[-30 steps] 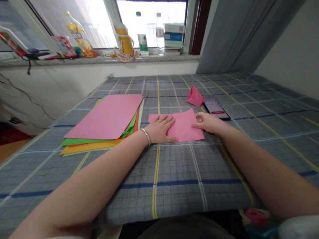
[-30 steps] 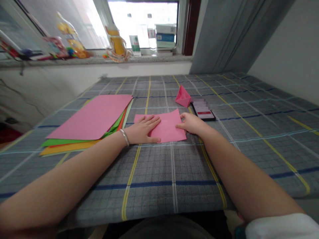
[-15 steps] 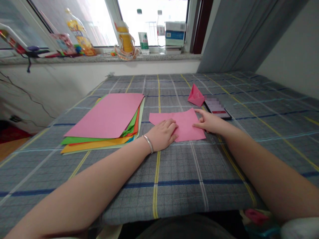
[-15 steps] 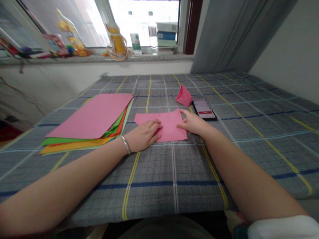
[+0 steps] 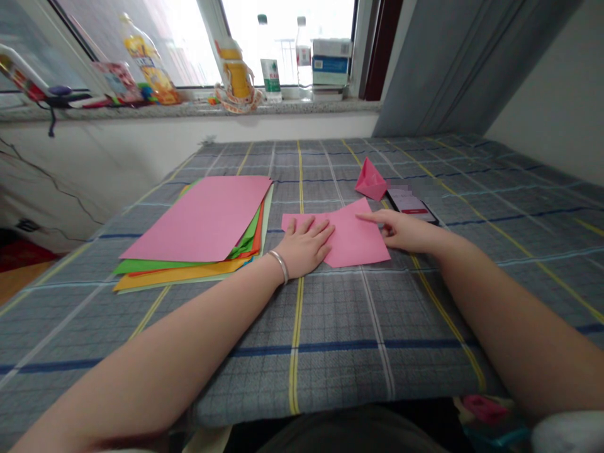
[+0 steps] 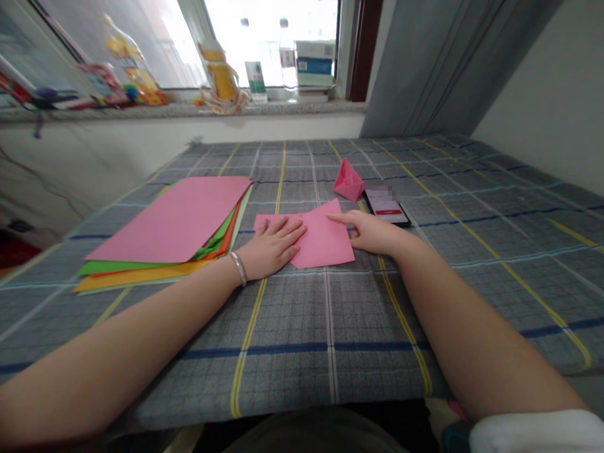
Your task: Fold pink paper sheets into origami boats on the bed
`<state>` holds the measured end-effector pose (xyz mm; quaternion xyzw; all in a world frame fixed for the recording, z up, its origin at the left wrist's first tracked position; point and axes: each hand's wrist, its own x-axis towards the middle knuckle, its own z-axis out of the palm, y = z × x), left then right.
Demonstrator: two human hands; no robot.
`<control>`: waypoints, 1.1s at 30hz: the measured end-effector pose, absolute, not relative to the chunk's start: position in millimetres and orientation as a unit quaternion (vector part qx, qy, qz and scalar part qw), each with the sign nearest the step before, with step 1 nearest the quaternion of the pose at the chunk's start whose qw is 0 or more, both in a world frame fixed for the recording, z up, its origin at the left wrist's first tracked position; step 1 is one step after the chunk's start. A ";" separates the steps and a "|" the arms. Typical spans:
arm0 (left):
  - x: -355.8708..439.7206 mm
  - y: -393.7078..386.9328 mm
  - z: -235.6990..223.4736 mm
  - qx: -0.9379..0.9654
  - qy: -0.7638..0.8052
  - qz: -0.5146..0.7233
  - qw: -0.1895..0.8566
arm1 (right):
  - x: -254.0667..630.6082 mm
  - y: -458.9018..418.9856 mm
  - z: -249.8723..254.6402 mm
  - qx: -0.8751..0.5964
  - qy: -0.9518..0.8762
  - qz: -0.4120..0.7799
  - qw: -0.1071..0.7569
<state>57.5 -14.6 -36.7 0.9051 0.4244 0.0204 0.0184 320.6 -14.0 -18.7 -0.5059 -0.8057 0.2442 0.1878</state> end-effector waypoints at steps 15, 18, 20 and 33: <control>52.1 -6.3 -31.7 0.914 0.402 0.020 0.048 | 309.1 -18.5 -13.5 -0.345 -0.928 0.075 0.123; 50.9 -3.3 -33.3 0.921 0.387 0.031 0.022 | 307.0 -19.5 -11.7 -0.342 -0.926 0.120 0.104; 50.4 -2.7 -34.4 0.918 0.394 0.038 0.007 | 306.9 -19.7 -9.9 -0.354 -0.917 0.157 0.094; 46.2 -0.5 -24.1 0.933 0.353 -0.051 0.051 | 307.3 -21.6 -8.7 -0.453 -0.832 0.289 0.135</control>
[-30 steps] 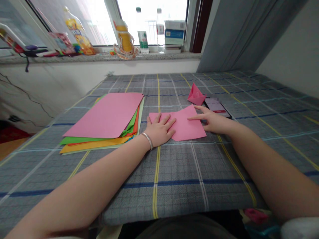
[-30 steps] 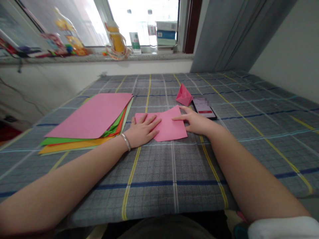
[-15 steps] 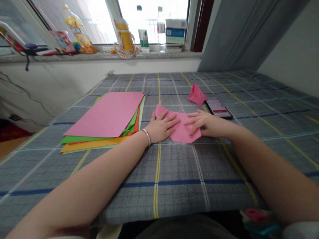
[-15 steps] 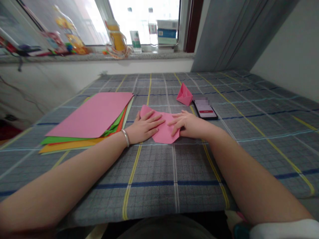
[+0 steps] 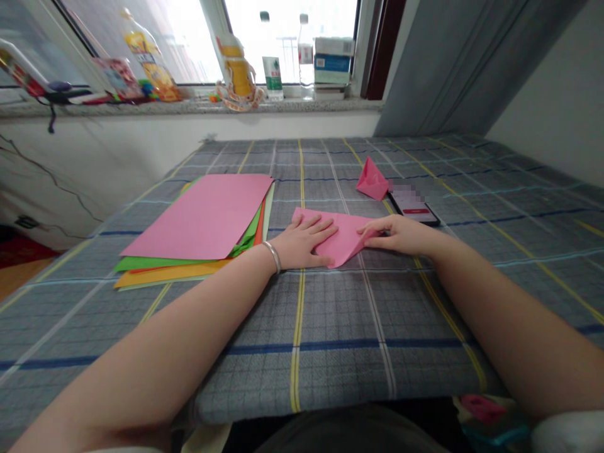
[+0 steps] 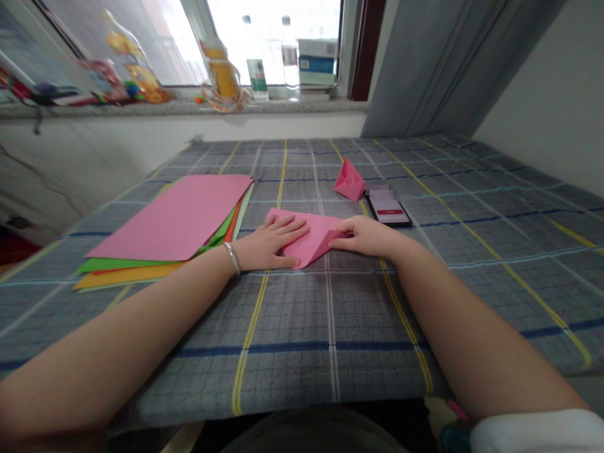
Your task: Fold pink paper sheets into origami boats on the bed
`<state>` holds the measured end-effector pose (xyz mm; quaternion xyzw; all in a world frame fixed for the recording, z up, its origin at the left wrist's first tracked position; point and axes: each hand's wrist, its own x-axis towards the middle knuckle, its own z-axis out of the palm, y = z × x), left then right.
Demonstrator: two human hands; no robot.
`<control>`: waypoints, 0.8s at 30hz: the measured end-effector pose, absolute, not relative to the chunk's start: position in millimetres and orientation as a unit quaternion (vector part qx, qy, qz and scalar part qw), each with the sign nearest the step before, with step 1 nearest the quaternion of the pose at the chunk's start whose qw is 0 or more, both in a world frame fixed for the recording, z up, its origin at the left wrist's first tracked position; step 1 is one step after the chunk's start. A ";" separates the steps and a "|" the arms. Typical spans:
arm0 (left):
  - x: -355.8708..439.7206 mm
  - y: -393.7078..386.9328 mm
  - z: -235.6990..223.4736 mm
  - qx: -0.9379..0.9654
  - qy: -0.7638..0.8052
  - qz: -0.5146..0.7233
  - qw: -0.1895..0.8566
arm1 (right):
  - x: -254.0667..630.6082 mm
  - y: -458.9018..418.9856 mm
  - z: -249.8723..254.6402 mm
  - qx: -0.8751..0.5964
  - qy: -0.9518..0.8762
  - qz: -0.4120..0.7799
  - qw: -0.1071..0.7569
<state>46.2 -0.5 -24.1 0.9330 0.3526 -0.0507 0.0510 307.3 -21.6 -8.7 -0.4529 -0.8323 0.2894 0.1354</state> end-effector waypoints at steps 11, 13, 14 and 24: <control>43.6 2.0 -19.8 0.923 0.360 -0.066 0.121 | 283.1 -14.1 -28.2 -0.527 -0.794 0.214 0.217; 43.4 1.8 -20.3 0.919 0.366 -0.062 0.134 | 280.3 -13.4 -30.2 -0.529 -0.801 0.182 0.211; 43.4 1.7 -20.5 0.917 0.369 -0.059 0.141 | 279.1 -13.2 -30.8 -0.530 -0.805 0.167 0.205; 45.9 0.7 -16.9 0.899 0.397 -0.076 0.167 | 268.2 -13.1 -31.2 -0.549 -0.830 0.010 0.096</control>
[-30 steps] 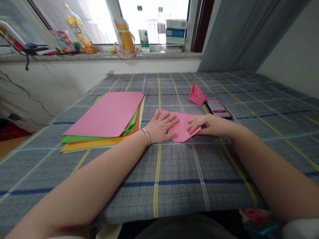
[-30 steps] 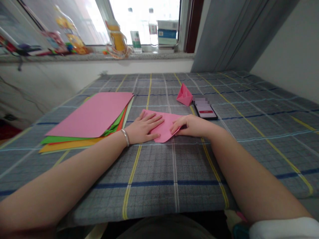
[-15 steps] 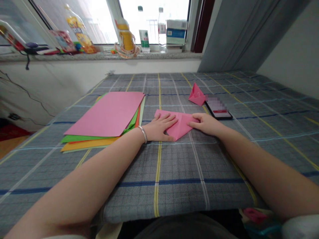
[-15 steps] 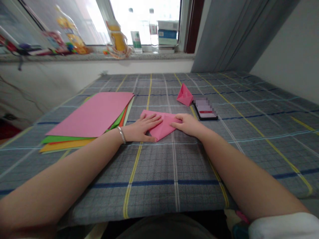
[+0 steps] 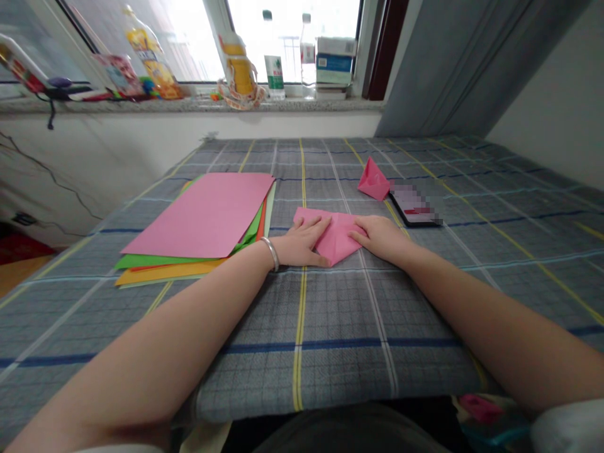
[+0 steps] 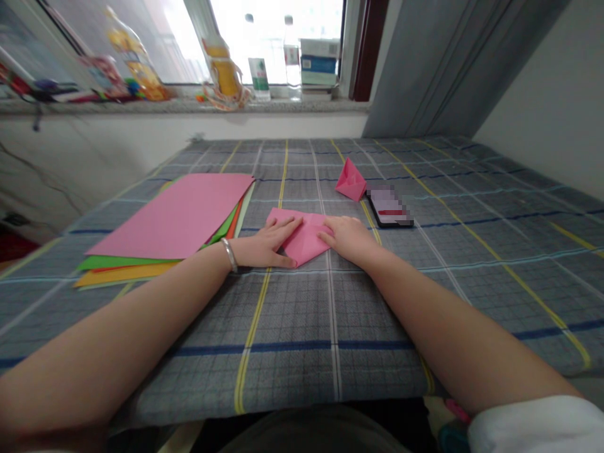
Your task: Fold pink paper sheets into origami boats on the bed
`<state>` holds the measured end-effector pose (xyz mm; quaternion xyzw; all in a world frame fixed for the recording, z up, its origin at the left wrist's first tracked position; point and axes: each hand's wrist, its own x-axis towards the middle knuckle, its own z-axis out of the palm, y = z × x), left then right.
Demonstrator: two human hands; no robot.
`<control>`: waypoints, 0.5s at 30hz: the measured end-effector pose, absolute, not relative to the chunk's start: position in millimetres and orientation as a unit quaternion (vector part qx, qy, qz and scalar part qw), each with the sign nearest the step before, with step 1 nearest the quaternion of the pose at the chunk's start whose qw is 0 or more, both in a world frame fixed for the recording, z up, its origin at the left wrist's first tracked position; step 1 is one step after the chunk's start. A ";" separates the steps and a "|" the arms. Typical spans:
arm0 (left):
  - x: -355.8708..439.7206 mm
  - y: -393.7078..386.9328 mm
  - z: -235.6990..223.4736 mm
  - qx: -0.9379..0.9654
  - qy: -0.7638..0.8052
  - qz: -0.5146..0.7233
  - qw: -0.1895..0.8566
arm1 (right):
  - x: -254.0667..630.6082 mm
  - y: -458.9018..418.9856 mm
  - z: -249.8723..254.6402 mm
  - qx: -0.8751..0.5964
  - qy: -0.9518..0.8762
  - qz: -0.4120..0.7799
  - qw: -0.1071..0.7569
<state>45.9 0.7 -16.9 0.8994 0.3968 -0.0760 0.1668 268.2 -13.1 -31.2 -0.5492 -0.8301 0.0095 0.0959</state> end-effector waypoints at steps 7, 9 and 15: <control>52.7 -6.4 -20.0 0.889 0.429 -0.055 0.151 | 264.5 -14.5 -29.5 -0.558 -0.826 -0.002 0.073; 52.7 -6.5 -23.3 0.894 0.423 -0.056 0.138 | 264.7 -14.2 -29.8 -0.565 -0.822 0.009 0.075; 51.3 -5.1 -27.2 0.903 0.411 -0.062 0.112 | 265.6 -13.1 -30.1 -0.573 -0.813 0.040 0.094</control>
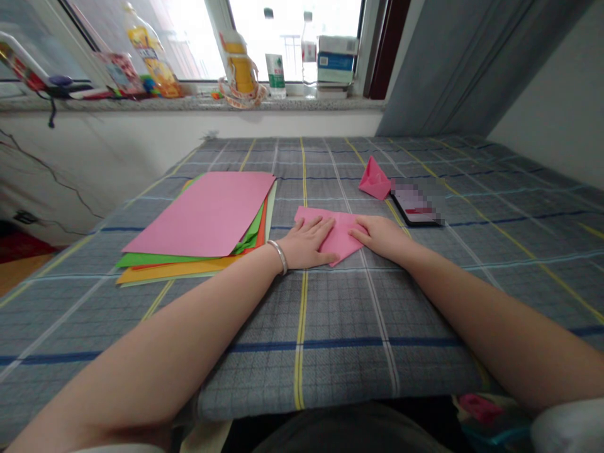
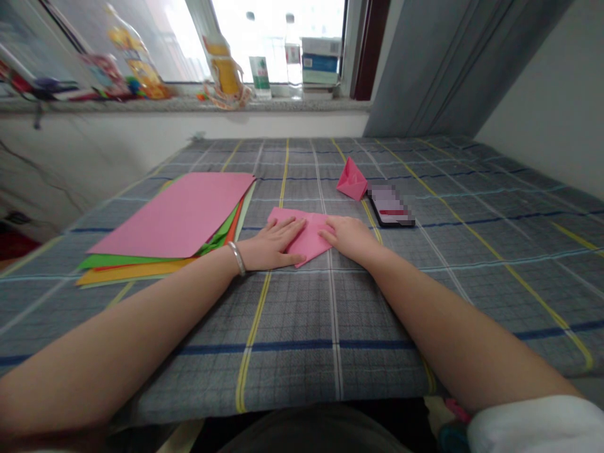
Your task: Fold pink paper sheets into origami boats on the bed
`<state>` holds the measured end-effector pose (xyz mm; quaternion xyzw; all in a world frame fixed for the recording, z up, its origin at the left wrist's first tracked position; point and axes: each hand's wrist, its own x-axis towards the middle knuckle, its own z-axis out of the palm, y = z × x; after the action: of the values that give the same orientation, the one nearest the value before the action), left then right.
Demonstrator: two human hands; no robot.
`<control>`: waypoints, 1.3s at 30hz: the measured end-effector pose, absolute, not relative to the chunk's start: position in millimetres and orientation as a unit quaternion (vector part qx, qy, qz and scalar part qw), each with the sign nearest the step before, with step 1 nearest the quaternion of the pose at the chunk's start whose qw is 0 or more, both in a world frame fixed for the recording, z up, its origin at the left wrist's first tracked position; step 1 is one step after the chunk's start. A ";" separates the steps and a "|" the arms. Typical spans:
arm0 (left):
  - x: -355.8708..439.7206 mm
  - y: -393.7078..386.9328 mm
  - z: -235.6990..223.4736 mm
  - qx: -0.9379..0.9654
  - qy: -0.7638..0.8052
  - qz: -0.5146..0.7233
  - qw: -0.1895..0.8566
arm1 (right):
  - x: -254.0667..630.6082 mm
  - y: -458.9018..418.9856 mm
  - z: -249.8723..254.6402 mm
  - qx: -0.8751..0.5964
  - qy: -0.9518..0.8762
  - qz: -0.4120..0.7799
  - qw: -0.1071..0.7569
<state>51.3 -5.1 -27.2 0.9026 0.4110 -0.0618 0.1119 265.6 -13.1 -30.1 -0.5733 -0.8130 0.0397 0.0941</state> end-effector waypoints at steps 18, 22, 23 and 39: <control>52.4 -9.7 -26.0 0.901 0.417 -0.064 0.102 | 264.1 -13.1 -29.0 -0.582 -0.809 0.029 0.079; 52.1 -10.2 -26.3 0.901 0.417 -0.065 0.096 | 264.0 -14.3 -27.9 -0.585 -0.807 0.034 0.080; 51.9 -10.2 -26.0 0.902 0.416 -0.067 0.097 | 264.1 -14.5 -27.7 -0.585 -0.806 0.035 0.081; 49.8 -9.3 -16.7 0.897 0.410 -0.106 0.127 | 262.7 -12.7 -29.3 -0.598 -0.798 0.022 0.068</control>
<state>49.8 -9.3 -16.7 0.8970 0.4100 -0.1055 0.1270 262.7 -12.7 -29.3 -0.5980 -0.7983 0.0225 0.0678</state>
